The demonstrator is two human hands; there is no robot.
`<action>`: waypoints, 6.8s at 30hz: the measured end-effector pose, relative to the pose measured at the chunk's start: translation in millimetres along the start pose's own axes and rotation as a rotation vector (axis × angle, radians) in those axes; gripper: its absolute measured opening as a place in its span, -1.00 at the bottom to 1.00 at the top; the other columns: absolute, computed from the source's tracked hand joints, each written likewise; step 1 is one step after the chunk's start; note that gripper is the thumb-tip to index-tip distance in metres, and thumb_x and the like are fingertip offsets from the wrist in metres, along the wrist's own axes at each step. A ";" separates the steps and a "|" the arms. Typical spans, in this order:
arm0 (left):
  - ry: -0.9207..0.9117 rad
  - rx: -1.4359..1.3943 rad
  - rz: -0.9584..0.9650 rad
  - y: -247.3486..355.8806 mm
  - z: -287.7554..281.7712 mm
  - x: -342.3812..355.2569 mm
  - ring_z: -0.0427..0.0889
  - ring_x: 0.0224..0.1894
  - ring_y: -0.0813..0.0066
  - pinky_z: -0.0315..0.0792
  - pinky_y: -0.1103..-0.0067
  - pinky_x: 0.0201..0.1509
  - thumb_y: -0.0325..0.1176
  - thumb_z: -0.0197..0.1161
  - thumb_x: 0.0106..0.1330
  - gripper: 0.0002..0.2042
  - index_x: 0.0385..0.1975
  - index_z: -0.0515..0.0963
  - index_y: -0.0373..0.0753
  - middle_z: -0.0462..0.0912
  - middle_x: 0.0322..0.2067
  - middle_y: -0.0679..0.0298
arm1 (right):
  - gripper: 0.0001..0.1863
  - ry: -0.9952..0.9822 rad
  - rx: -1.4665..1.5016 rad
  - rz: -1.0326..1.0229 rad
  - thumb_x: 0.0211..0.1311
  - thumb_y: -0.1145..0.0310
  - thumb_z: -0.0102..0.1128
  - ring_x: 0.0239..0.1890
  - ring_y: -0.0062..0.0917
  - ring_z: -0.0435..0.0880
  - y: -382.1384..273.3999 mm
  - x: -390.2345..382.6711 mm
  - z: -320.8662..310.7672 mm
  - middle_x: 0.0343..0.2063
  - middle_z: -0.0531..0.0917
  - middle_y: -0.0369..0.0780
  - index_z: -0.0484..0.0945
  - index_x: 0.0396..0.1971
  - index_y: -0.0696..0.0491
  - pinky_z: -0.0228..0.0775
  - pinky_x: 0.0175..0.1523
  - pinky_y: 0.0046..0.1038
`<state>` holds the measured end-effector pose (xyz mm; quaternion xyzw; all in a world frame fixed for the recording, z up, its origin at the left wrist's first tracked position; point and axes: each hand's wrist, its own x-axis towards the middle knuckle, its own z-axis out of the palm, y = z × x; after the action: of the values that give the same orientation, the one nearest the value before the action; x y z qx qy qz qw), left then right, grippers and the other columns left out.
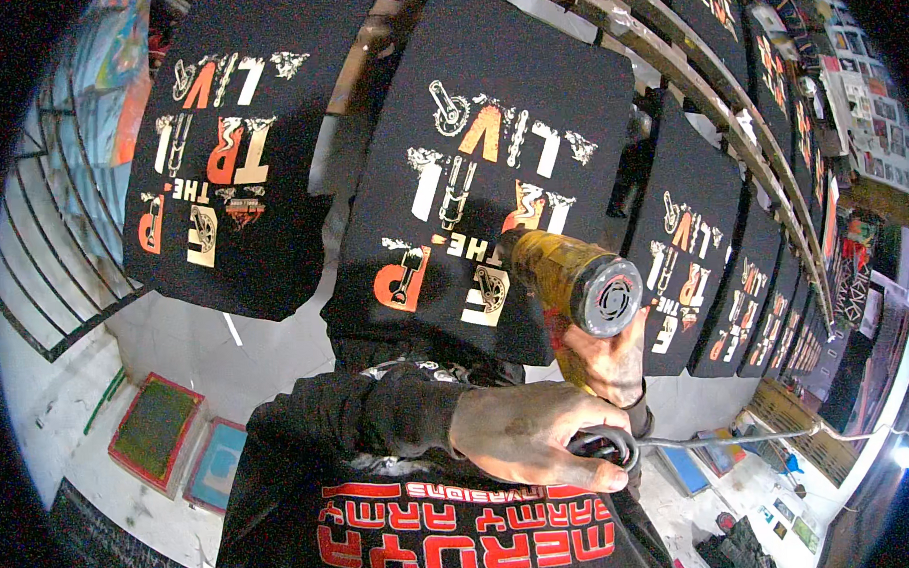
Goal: The person uses a heat gun to dry ink on a series of black t-shirts laid out on a printing press, moving from one garment to the next.
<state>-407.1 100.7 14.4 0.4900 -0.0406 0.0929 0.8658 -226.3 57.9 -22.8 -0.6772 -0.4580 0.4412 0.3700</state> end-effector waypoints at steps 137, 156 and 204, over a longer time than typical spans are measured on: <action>-0.003 0.328 -0.065 87.8 -18.9 -349.2 0.62 -0.45 -0.12 0.40 0.16 -0.37 -0.19 -0.07 0.51 -0.69 -0.08 0.46 -0.33 0.55 -0.57 -0.10 | -0.38 0.495 0.130 0.167 -0.07 0.52 0.34 -0.19 -0.46 0.69 -171.6 -46.5 430.0 -0.15 0.68 -0.13 0.44 0.11 0.17 0.55 -0.10 -0.43; 0.111 0.401 0.048 83.9 -41.3 -369.1 0.65 -0.22 -0.04 0.49 0.22 -0.17 -0.24 0.02 0.46 -0.71 0.00 0.45 -0.32 0.63 -0.32 -0.06 | -0.26 0.607 -0.145 0.033 -0.22 0.43 0.41 -0.11 -0.39 0.66 -96.6 -50.6 429.1 -0.11 0.66 -0.13 0.42 0.13 0.15 0.52 0.01 -0.37; 0.561 -0.043 -0.689 2.2 -98.9 -746.6 0.51 -0.01 0.44 0.31 0.51 0.20 -0.10 0.00 0.47 -0.56 0.21 0.30 -0.23 0.50 0.04 0.23 | -0.39 0.453 -0.025 0.193 -0.03 0.52 0.24 -0.02 -0.43 0.61 -186.6 -51.7 436.0 -0.01 0.60 -0.13 0.40 0.14 0.20 0.46 0.10 -0.38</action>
<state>-1140.8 96.0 -155.3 0.4125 0.3597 -0.0728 0.8338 -699.3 108.4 12.7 -0.8040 -0.3020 0.3055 0.4112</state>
